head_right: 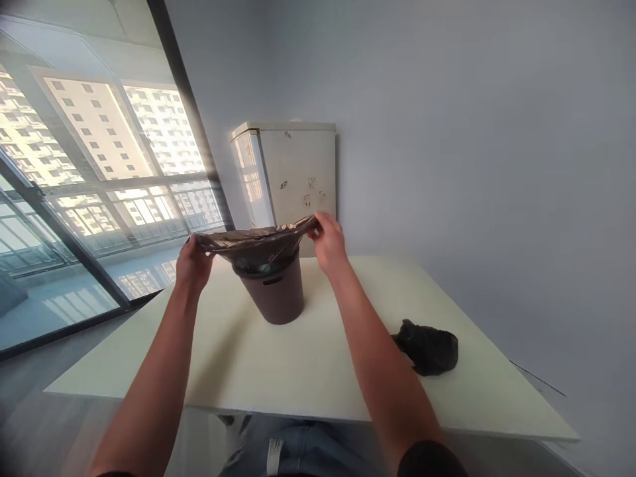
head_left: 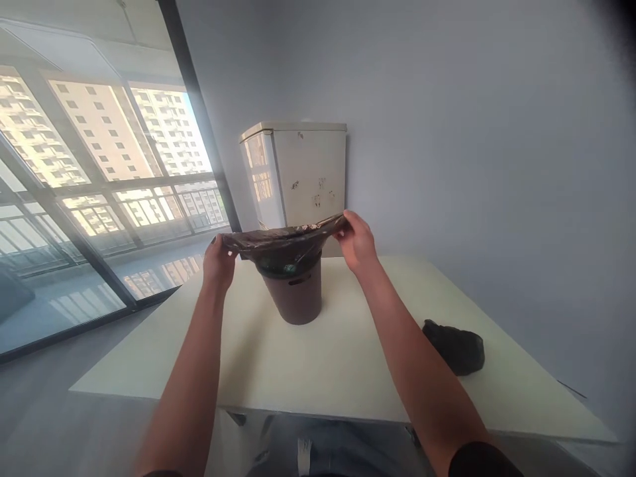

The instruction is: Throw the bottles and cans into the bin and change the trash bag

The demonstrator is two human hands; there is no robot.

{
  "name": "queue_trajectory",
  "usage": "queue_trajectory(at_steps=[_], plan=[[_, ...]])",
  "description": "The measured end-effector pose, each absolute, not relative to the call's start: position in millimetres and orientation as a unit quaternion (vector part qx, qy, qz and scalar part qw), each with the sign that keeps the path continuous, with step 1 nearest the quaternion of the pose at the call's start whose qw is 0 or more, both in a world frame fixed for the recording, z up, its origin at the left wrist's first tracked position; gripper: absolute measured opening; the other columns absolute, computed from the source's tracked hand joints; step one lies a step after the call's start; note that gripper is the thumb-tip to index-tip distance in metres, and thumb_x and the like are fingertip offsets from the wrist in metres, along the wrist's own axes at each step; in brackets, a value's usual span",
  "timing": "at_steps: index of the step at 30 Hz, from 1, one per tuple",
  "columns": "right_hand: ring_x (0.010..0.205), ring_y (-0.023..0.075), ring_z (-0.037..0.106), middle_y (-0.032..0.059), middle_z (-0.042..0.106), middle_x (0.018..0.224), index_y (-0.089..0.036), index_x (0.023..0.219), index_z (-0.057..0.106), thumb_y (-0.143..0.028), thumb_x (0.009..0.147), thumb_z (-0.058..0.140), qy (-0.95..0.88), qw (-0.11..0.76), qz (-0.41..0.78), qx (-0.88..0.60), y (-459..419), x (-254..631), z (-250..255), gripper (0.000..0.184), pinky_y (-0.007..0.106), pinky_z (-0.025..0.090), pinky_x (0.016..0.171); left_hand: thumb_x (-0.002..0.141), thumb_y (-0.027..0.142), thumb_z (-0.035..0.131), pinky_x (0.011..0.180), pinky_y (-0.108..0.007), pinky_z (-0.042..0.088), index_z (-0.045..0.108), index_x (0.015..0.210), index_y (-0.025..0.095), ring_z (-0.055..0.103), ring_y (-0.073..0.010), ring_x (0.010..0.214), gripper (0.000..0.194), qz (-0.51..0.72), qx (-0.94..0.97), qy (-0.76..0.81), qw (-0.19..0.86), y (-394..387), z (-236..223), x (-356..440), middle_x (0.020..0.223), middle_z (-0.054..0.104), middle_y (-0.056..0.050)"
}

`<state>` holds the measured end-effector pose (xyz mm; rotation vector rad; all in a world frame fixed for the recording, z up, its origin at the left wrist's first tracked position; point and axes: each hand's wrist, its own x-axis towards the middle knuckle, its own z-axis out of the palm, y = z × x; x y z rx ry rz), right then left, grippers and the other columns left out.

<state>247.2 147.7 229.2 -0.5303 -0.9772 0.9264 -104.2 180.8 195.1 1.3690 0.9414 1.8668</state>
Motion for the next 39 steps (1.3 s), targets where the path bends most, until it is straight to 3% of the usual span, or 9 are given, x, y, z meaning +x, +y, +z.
queue_trajectory(at_steps=[7, 11, 15, 17, 22, 25, 30, 35, 39], plan=[[0.103, 0.0268, 0.066, 0.0081, 0.070, 0.113, -0.026, 0.089, 0.051, -0.066, 0.076, 0.074, -0.388, 0.744, 0.497, -0.221, 169, 255, 231, 0.048, 0.036, 0.055, 0.075, 0.091, 0.060, 0.073, 0.082, -0.030, 0.055, 0.061, 0.089, 0.020, 0.068, -0.0180, 0.098, 0.042, 0.766, 0.458, 0.351, 0.282, 208, 217, -94, 0.093, 0.065, -0.003], [0.086, 0.0225, 0.065, 0.0020, 0.061, 0.084, -0.026, 0.081, 0.046, -0.073, 0.085, 0.070, -0.412, 0.754, 0.489, -0.152, 171, 248, 230, 0.053, 0.037, 0.057, 0.076, 0.087, 0.059, 0.078, 0.088, -0.035, 0.057, 0.065, 0.090, 0.019, 0.068, -0.0224, 0.108, 0.043, 0.775, 0.459, 0.344, 0.265, 210, 232, -87, 0.102, 0.068, -0.006], [0.072, 0.0159, 0.056, -0.0015, 0.046, 0.076, -0.026, 0.078, 0.049, -0.049, 0.090, 0.075, -0.466, 0.757, 0.454, -0.068, 176, 243, 238, 0.037, 0.032, 0.056, 0.073, 0.093, 0.058, 0.072, 0.091, -0.040, 0.059, 0.062, 0.093, 0.021, 0.071, -0.0211, 0.094, 0.038, 0.777, 0.457, 0.181, 0.393, 197, 254, -77, 0.102, 0.070, -0.005], [0.080, 0.0163, 0.059, 0.0003, 0.052, 0.086, -0.027, 0.092, 0.061, -0.034, 0.085, 0.077, -0.491, 0.758, 0.425, -0.058, 183, 243, 239, 0.019, 0.032, 0.058, 0.078, 0.099, 0.050, 0.067, 0.086, -0.033, 0.059, 0.060, 0.089, 0.021, 0.065, -0.0120, 0.073, 0.032, 0.777, 0.442, 0.102, 0.437, 191, 261, -72, 0.083, 0.064, 0.001], [0.088, 0.0169, 0.067, -0.0030, 0.059, 0.095, -0.035, 0.108, 0.064, -0.033, 0.086, 0.076, -0.476, 0.785, 0.387, -0.086, 202, 235, 226, 0.025, 0.038, 0.059, 0.093, 0.103, 0.040, 0.062, 0.045, -0.018, 0.037, 0.052, 0.075, 0.021, 0.024, -0.0047, 0.041, 0.035, 0.775, 0.438, 0.063, 0.452, 184, 259, -62, 0.061, 0.035, 0.007], [0.082, 0.0169, 0.069, -0.0057, 0.061, 0.091, -0.037, 0.101, 0.062, -0.046, 0.092, 0.069, -0.462, 0.775, 0.412, -0.125, 212, 228, 219, 0.014, 0.043, 0.057, 0.096, 0.100, 0.040, 0.061, 0.039, -0.021, 0.028, 0.051, 0.074, 0.022, 0.021, -0.0068, 0.041, 0.034, 0.758, 0.452, 0.079, 0.463, 186, 254, -54, 0.058, 0.027, 0.007], [0.082, 0.0225, 0.068, -0.0017, 0.066, 0.093, -0.042, 0.106, 0.067, -0.061, 0.093, 0.057, -0.469, 0.738, 0.434, -0.216, 222, 229, 215, 0.025, 0.046, 0.055, 0.089, 0.088, 0.023, 0.073, 0.037, -0.018, 0.023, 0.051, 0.082, 0.023, 0.023, -0.0049, 0.041, 0.022, 0.704, 0.509, 0.099, 0.486, 186, 255, -44, 0.060, 0.027, 0.008], [0.040, 0.0126, 0.031, -0.0108, 0.030, 0.052, -0.038, 0.093, 0.062, -0.049, 0.092, 0.066, -0.439, 0.724, 0.513, -0.139, 213, 231, 209, 0.012, 0.038, 0.054, 0.068, 0.080, 0.015, 0.081, 0.040, -0.013, 0.022, 0.046, 0.081, 0.021, 0.022, -0.0004, 0.042, 0.035, 0.704, 0.541, 0.139, 0.438, 181, 258, -32, 0.064, 0.031, 0.009], [0.040, 0.0100, 0.001, -0.0121, 0.008, 0.050, -0.035, 0.096, 0.064, -0.039, 0.095, 0.064, -0.456, 0.639, 0.616, -0.065, 196, 232, 219, 0.004, 0.025, 0.025, 0.039, 0.092, 0.028, 0.074, 0.046, -0.018, 0.026, 0.062, 0.095, 0.021, 0.034, -0.0056, 0.049, 0.014, 0.636, 0.599, 0.237, 0.426, 170, 256, -16, 0.063, 0.040, 0.006]])
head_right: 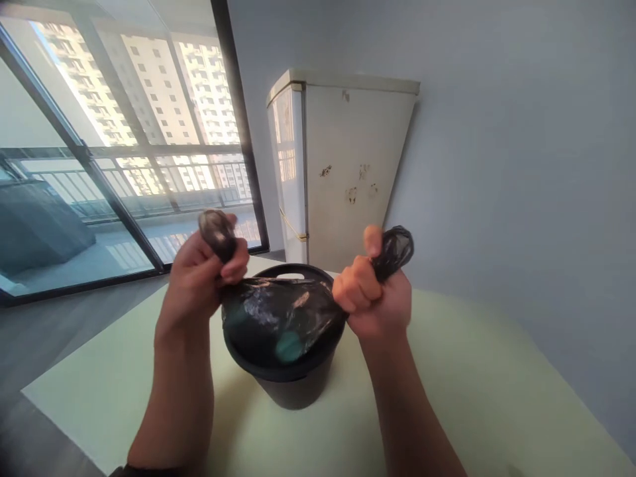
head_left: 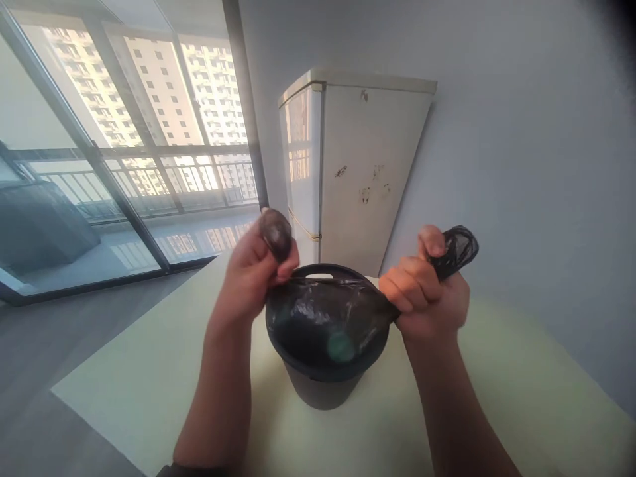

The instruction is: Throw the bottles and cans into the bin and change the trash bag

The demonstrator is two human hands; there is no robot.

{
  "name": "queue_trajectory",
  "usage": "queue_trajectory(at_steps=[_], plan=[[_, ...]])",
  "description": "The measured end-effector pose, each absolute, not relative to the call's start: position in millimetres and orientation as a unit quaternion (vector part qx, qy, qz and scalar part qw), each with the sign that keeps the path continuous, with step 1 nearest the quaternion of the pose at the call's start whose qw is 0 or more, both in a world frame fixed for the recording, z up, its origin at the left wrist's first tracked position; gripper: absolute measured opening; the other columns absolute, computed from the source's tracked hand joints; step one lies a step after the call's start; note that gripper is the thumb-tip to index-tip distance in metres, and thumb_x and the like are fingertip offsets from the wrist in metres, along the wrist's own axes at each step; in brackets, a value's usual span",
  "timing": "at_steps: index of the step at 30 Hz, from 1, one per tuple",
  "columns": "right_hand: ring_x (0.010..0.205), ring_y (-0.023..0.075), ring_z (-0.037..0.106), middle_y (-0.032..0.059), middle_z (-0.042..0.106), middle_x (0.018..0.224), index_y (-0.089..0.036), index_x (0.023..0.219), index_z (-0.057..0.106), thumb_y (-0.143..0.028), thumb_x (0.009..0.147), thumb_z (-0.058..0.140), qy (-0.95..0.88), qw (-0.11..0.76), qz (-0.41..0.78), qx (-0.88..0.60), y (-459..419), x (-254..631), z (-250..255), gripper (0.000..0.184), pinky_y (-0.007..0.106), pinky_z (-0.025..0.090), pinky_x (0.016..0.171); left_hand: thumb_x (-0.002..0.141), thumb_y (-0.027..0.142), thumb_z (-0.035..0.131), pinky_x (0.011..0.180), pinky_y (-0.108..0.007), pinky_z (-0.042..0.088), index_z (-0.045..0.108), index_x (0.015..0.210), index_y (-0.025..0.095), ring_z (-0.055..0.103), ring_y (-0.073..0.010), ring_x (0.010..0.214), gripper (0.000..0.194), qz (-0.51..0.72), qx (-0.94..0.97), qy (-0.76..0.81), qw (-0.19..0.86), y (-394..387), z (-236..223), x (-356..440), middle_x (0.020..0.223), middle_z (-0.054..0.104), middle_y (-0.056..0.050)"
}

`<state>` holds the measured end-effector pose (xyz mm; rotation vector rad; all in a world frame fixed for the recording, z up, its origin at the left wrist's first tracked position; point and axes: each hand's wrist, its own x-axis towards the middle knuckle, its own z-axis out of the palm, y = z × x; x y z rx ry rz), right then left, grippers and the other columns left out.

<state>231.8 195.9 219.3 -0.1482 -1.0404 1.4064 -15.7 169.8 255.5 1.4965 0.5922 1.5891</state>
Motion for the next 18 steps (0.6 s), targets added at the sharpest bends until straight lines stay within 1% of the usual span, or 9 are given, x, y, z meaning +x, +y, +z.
queue_trajectory(at_steps=[2, 4, 5, 7, 9, 12, 14, 16, 18], plan=[[0.044, 0.0115, 0.010, -0.0097, 0.017, 0.055, -0.032, 0.109, 0.069, -0.047, 0.093, 0.063, -0.489, 0.582, 0.647, -0.066, 188, 232, 229, 0.022, 0.026, 0.022, 0.039, 0.098, 0.032, 0.067, 0.050, -0.021, 0.029, 0.068, 0.099, 0.019, 0.037, -0.0080, 0.054, 0.013, 0.599, 0.623, 0.287, 0.413, 163, 254, -10, 0.063, 0.041, 0.004], [0.051, 0.0133, 0.025, -0.0057, 0.030, 0.063, -0.025, 0.123, 0.070, -0.052, 0.085, 0.069, -0.534, 0.535, 0.650, -0.076, 181, 231, 238, 0.046, 0.028, 0.029, 0.043, 0.102, 0.036, 0.059, 0.052, -0.024, 0.028, 0.072, 0.097, 0.016, 0.034, -0.0095, 0.056, 0.024, 0.576, 0.630, 0.308, 0.420, 158, 254, -6, 0.064, 0.039, 0.003], [0.056, 0.0142, 0.031, -0.0035, 0.036, 0.068, -0.023, 0.126, 0.070, -0.050, 0.081, 0.074, -0.555, 0.515, 0.647, -0.086, 179, 230, 241, 0.052, 0.029, 0.032, 0.047, 0.103, 0.037, 0.055, 0.053, -0.025, 0.028, 0.073, 0.097, 0.016, 0.033, -0.0101, 0.057, 0.029, 0.566, 0.630, 0.307, 0.434, 156, 254, -4, 0.065, 0.038, 0.002], [0.062, 0.0149, 0.038, -0.0004, 0.044, 0.074, -0.021, 0.124, 0.072, -0.043, 0.085, 0.075, -0.584, 0.485, 0.640, -0.118, 176, 225, 242, 0.045, 0.030, 0.035, 0.053, 0.104, 0.036, 0.051, 0.054, -0.026, 0.029, 0.074, 0.104, 0.015, 0.034, -0.0112, 0.060, 0.032, 0.549, 0.633, 0.303, 0.454, 154, 254, -2, 0.069, 0.040, 0.001], [0.063, 0.0143, 0.042, -0.0001, 0.047, 0.072, -0.020, 0.111, 0.074, -0.040, 0.097, 0.068, -0.595, 0.481, 0.624, -0.156, 176, 218, 239, 0.025, 0.030, 0.036, 0.056, 0.104, 0.034, 0.052, 0.058, -0.027, 0.034, 0.073, 0.113, 0.015, 0.038, -0.0115, 0.062, 0.029, 0.541, 0.646, 0.307, 0.443, 153, 255, 1, 0.072, 0.045, 0.000], [0.058, 0.0129, 0.046, -0.0033, 0.046, 0.066, -0.022, 0.097, 0.067, -0.042, 0.103, 0.064, -0.592, 0.517, 0.588, -0.190, 180, 208, 232, 0.022, 0.030, 0.039, 0.059, 0.106, 0.033, 0.056, 0.063, -0.026, 0.040, 0.064, 0.125, 0.020, 0.044, -0.0103, 0.062, 0.024, 0.554, 0.664, 0.296, 0.405, 153, 256, 4, 0.074, 0.055, 0.001], [0.052, 0.0103, 0.042, -0.0062, 0.041, 0.065, -0.024, 0.099, 0.062, -0.046, 0.103, 0.064, -0.580, 0.531, 0.579, -0.215, 183, 204, 229, 0.023, 0.028, 0.037, 0.055, 0.106, 0.034, 0.058, 0.062, -0.025, 0.043, 0.063, 0.119, 0.022, 0.048, -0.0098, 0.060, 0.018, 0.560, 0.666, 0.295, 0.395, 153, 257, 4, 0.077, 0.063, -0.001], [0.049, 0.0081, 0.033, -0.0080, 0.035, 0.066, -0.026, 0.102, 0.058, -0.054, 0.104, 0.062, -0.570, 0.525, 0.580, -0.252, 185, 202, 229, 0.028, 0.024, 0.029, 0.048, 0.104, 0.033, 0.061, 0.061, -0.025, 0.045, 0.067, 0.105, 0.021, 0.052, -0.0097, 0.059, 0.014, 0.558, 0.665, 0.325, 0.375, 152, 258, 2, 0.082, 0.070, -0.003], [0.048, 0.0076, 0.027, -0.0090, 0.034, 0.066, -0.027, 0.103, 0.050, -0.059, 0.102, 0.063, -0.567, 0.513, 0.580, -0.282, 184, 201, 229, 0.034, 0.021, 0.021, 0.045, 0.102, 0.032, 0.064, 0.059, -0.026, 0.046, 0.073, 0.094, 0.020, 0.054, -0.0106, 0.057, 0.017, 0.543, 0.668, 0.360, 0.359, 150, 259, 1, 0.080, 0.072, -0.004]])
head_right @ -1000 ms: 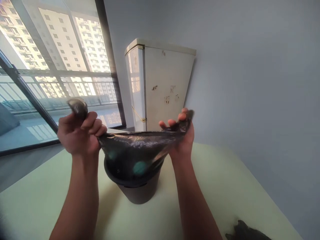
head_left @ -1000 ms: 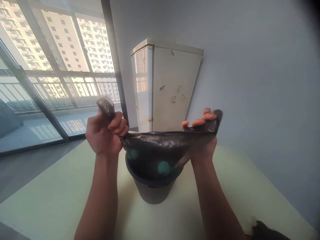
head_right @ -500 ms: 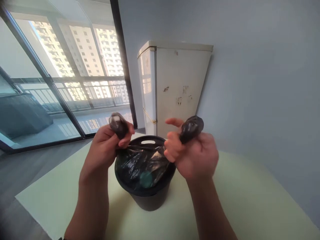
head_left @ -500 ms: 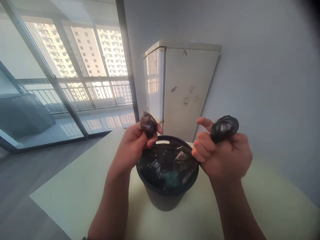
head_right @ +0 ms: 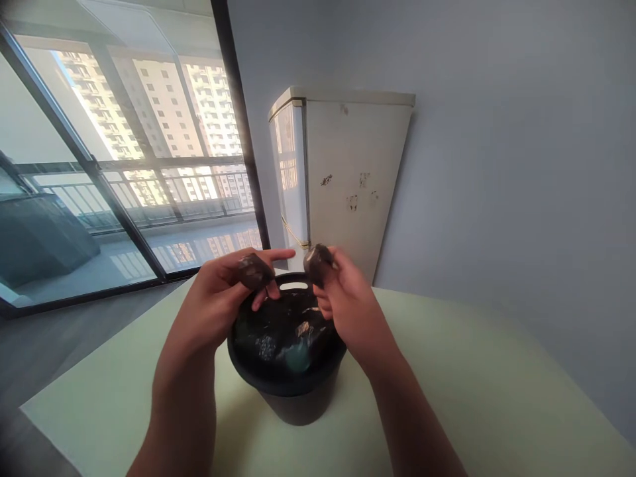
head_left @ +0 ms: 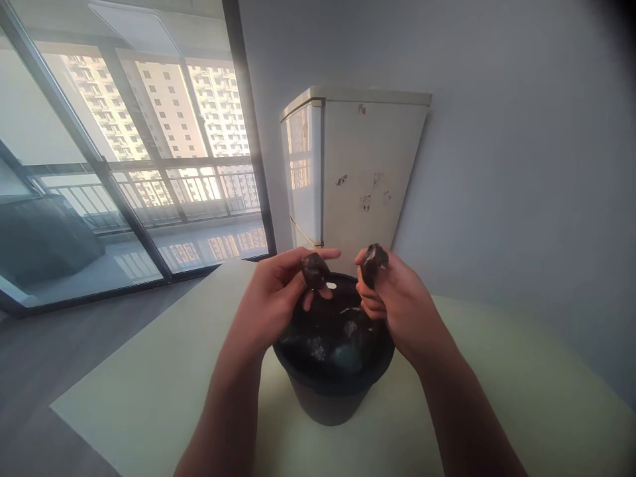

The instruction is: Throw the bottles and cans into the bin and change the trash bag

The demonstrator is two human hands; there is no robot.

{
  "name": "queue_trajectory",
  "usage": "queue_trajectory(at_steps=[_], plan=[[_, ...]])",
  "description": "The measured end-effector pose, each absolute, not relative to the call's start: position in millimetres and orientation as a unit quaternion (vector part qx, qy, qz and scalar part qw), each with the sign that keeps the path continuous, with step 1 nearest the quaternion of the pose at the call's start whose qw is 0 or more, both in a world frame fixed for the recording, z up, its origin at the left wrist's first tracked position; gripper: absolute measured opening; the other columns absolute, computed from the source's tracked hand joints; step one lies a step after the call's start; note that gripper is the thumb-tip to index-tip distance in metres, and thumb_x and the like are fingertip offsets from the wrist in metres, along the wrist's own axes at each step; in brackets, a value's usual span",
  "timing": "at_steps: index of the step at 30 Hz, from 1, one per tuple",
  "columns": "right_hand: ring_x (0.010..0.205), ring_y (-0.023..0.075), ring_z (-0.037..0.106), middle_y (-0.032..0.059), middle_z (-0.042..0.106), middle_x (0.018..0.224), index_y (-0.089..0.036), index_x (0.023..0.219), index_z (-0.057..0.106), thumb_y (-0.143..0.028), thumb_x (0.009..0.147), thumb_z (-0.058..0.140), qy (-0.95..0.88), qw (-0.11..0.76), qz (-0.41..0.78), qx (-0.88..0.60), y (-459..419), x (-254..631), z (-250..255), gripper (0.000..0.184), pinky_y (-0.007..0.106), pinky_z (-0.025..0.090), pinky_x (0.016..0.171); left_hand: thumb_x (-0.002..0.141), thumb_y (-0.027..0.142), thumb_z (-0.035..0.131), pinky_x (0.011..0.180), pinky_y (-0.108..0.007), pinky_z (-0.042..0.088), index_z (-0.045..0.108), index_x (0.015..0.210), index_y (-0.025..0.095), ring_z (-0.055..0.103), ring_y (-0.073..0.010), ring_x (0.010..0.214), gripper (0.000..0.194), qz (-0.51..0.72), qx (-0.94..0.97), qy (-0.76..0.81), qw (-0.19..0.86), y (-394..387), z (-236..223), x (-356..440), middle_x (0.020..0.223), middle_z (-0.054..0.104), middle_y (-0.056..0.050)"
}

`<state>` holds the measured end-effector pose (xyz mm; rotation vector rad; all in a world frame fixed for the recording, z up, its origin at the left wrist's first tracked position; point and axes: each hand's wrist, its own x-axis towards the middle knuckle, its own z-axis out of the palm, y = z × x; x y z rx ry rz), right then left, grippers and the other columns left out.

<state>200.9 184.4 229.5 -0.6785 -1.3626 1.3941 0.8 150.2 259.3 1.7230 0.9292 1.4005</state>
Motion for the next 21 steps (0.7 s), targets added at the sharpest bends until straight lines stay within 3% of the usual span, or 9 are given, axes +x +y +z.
queue_trajectory(at_steps=[2, 4, 7, 11, 15, 18, 21], plan=[[0.048, 0.0085, 0.031, -0.0095, 0.040, 0.066, -0.028, 0.100, 0.040, -0.056, 0.100, 0.066, -0.579, 0.502, 0.573, -0.291, 182, 199, 230, 0.038, 0.020, 0.023, 0.044, 0.101, 0.032, 0.065, 0.056, -0.026, 0.045, 0.077, 0.091, 0.021, 0.056, -0.0125, 0.056, 0.019, 0.505, 0.683, 0.374, 0.371, 147, 261, 2, 0.074, 0.071, -0.004], [0.051, 0.0106, 0.041, -0.0082, 0.050, 0.069, -0.029, 0.097, 0.034, -0.046, 0.100, 0.068, -0.607, 0.491, 0.556, -0.285, 177, 197, 229, 0.038, 0.022, 0.032, 0.046, 0.099, 0.029, 0.065, 0.052, -0.026, 0.044, 0.079, 0.087, 0.022, 0.058, -0.0135, 0.055, 0.020, 0.451, 0.709, 0.361, 0.404, 144, 261, 6, 0.073, 0.071, -0.004], [0.065, 0.0149, 0.056, -0.0050, 0.057, 0.076, -0.027, 0.094, 0.035, -0.028, 0.098, 0.067, -0.667, 0.470, 0.504, -0.284, 169, 195, 228, 0.032, 0.026, 0.046, 0.056, 0.097, 0.021, 0.064, 0.051, -0.025, 0.046, 0.080, 0.088, 0.021, 0.059, -0.0126, 0.055, 0.018, 0.416, 0.721, 0.350, 0.430, 142, 259, 15, 0.074, 0.072, -0.004], [0.075, 0.0173, 0.065, -0.0044, 0.061, 0.078, -0.027, 0.099, 0.042, -0.018, 0.098, 0.061, -0.718, 0.445, 0.460, -0.274, 164, 198, 232, 0.021, 0.030, 0.052, 0.069, 0.092, 0.015, 0.065, 0.051, -0.022, 0.047, 0.082, 0.095, 0.021, 0.059, -0.0120, 0.052, 0.018, 0.464, 0.676, 0.406, 0.405, 144, 256, 22, 0.061, 0.068, 0.000], [0.066, 0.0156, 0.065, -0.0032, 0.066, 0.083, -0.030, 0.126, 0.047, -0.028, 0.099, 0.067, -0.706, 0.451, 0.490, -0.243, 167, 203, 237, 0.034, 0.029, 0.053, 0.062, 0.087, 0.019, 0.075, 0.049, -0.022, 0.049, 0.084, 0.091, 0.021, 0.062, -0.0136, 0.053, 0.011, 0.525, 0.626, 0.431, 0.383, 148, 254, 25, 0.060, 0.069, -0.001], [0.045, 0.0093, 0.050, -0.0044, 0.063, 0.072, -0.027, 0.110, 0.055, -0.047, 0.103, 0.063, -0.674, 0.471, 0.507, -0.260, 174, 203, 234, 0.023, 0.024, 0.042, 0.046, 0.084, 0.022, 0.080, 0.051, -0.025, 0.053, 0.085, 0.088, 0.021, 0.068, -0.0170, 0.057, 0.006, 0.533, 0.622, 0.454, 0.350, 148, 254, 25, 0.065, 0.073, -0.002], [0.039, 0.0078, 0.042, -0.0060, 0.060, 0.062, -0.025, 0.096, 0.050, -0.058, 0.104, 0.058, -0.623, 0.498, 0.540, -0.269, 181, 203, 230, 0.035, 0.022, 0.035, 0.042, 0.081, 0.028, 0.086, 0.057, -0.029, 0.059, 0.084, 0.093, 0.023, 0.073, -0.0206, 0.063, 0.013, 0.543, 0.634, 0.453, 0.314, 147, 252, 25, 0.071, 0.076, -0.004]])
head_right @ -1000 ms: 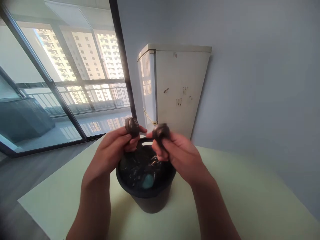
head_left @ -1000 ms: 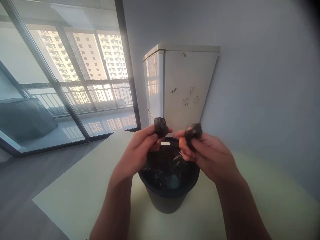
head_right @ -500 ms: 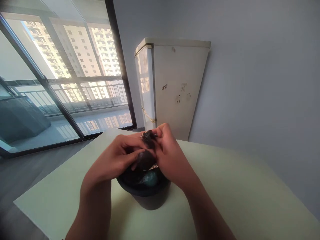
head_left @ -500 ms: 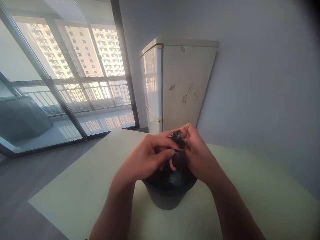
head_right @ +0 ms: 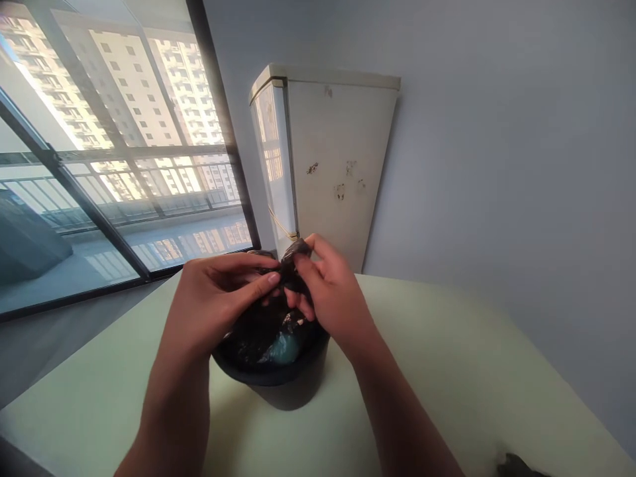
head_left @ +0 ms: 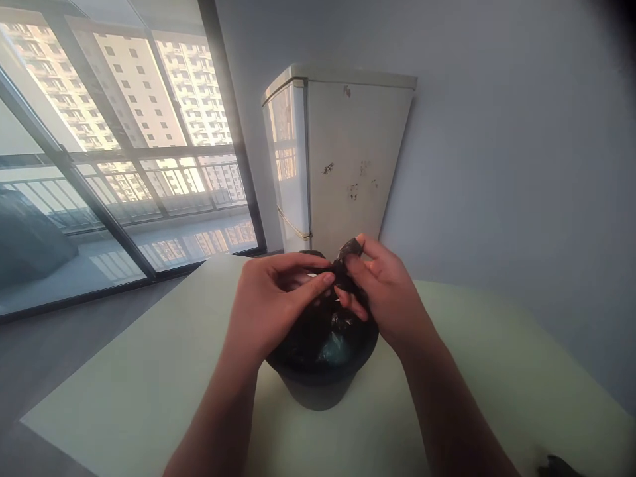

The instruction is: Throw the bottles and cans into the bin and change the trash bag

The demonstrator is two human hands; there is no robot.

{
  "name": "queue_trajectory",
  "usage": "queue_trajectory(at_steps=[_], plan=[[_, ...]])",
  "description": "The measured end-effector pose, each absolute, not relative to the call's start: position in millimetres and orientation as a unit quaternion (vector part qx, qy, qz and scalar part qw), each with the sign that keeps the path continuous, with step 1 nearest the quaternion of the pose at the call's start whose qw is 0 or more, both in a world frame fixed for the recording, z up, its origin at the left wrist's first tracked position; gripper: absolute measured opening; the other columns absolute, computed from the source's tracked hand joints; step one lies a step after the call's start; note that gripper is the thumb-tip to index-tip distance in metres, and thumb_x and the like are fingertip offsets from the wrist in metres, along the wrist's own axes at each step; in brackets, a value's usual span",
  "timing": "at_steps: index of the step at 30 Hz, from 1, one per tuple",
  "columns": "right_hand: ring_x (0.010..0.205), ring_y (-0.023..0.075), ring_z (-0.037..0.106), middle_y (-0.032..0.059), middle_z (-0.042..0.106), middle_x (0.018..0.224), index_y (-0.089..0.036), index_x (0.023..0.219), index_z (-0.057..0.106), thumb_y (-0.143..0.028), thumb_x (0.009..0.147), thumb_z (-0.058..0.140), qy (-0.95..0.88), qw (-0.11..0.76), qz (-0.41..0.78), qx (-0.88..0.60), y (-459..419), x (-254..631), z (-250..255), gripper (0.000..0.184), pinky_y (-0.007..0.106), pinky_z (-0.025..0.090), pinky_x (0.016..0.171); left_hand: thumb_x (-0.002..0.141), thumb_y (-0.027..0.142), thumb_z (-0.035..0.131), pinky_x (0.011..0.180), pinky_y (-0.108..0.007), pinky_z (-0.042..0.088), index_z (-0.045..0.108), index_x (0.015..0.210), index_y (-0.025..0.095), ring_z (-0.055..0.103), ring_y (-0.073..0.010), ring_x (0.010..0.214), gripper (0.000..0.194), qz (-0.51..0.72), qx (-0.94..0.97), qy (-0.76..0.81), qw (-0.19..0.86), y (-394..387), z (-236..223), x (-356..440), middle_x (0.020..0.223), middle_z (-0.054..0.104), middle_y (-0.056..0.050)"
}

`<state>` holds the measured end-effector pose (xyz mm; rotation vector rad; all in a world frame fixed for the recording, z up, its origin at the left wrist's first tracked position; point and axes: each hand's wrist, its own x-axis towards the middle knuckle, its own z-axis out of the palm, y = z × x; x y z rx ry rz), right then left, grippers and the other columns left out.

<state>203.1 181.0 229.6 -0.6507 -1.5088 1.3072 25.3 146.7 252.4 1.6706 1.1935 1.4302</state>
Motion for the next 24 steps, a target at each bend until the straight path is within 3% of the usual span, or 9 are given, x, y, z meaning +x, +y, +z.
queue_trajectory(at_steps=[6, 11, 14, 17, 20, 24], plan=[[0.045, 0.0092, 0.045, -0.0056, 0.059, 0.060, -0.024, 0.096, 0.052, -0.051, 0.106, 0.055, -0.620, 0.478, 0.554, -0.283, 179, 203, 230, 0.029, 0.020, 0.038, 0.046, 0.086, 0.023, 0.081, 0.065, -0.031, 0.056, 0.079, 0.087, 0.024, 0.069, -0.0181, 0.066, 0.003, 0.541, 0.704, 0.411, 0.208, 143, 252, 23, 0.078, 0.075, -0.002], [0.051, 0.0118, 0.049, -0.0076, 0.059, 0.065, -0.027, 0.112, 0.047, -0.044, 0.104, 0.058, -0.627, 0.466, 0.533, -0.325, 175, 207, 235, 0.022, 0.022, 0.042, 0.053, 0.090, 0.017, 0.075, 0.063, -0.030, 0.047, 0.085, 0.105, 0.035, 0.062, -0.0182, 0.070, 0.025, 0.527, 0.749, 0.380, 0.131, 144, 251, 22, 0.084, 0.072, -0.003], [0.061, 0.0138, 0.056, -0.0073, 0.062, 0.073, -0.029, 0.113, 0.040, -0.038, 0.102, 0.059, -0.642, 0.466, 0.513, -0.327, 173, 210, 238, 0.023, 0.026, 0.048, 0.063, 0.091, 0.017, 0.074, 0.063, -0.030, 0.044, 0.086, 0.098, 0.033, 0.059, -0.0186, 0.069, 0.021, 0.555, 0.717, 0.406, 0.111, 146, 250, 23, 0.080, 0.067, -0.003], [0.072, 0.0148, 0.058, -0.0034, 0.062, 0.082, -0.026, 0.098, 0.050, -0.034, 0.100, 0.064, -0.712, 0.455, 0.413, -0.339, 168, 212, 241, 0.017, 0.028, 0.048, 0.070, 0.093, 0.018, 0.070, 0.065, -0.031, 0.041, 0.082, 0.086, 0.026, 0.058, -0.0188, 0.071, 0.017, 0.519, 0.715, 0.459, 0.091, 148, 251, 22, 0.083, 0.067, -0.004], [0.070, 0.0149, 0.055, 0.0009, 0.061, 0.084, -0.022, 0.083, 0.063, -0.034, 0.102, 0.063, -0.786, 0.419, 0.289, -0.352, 161, 213, 242, 0.022, 0.030, 0.044, 0.066, 0.099, 0.022, 0.062, 0.066, -0.031, 0.038, 0.071, 0.075, 0.020, 0.056, -0.0178, 0.069, 0.025, 0.458, 0.725, 0.505, 0.094, 149, 253, 20, 0.081, 0.065, -0.004], [0.068, 0.0151, 0.052, 0.0023, 0.061, 0.090, -0.022, 0.084, 0.067, -0.032, 0.097, 0.071, -0.811, 0.396, 0.214, -0.373, 158, 205, 240, 0.017, 0.032, 0.042, 0.064, 0.104, 0.030, 0.054, 0.062, -0.029, 0.037, 0.061, 0.072, 0.019, 0.053, -0.0158, 0.067, 0.035, 0.432, 0.733, 0.495, 0.172, 147, 258, 16, 0.071, 0.060, -0.001]])
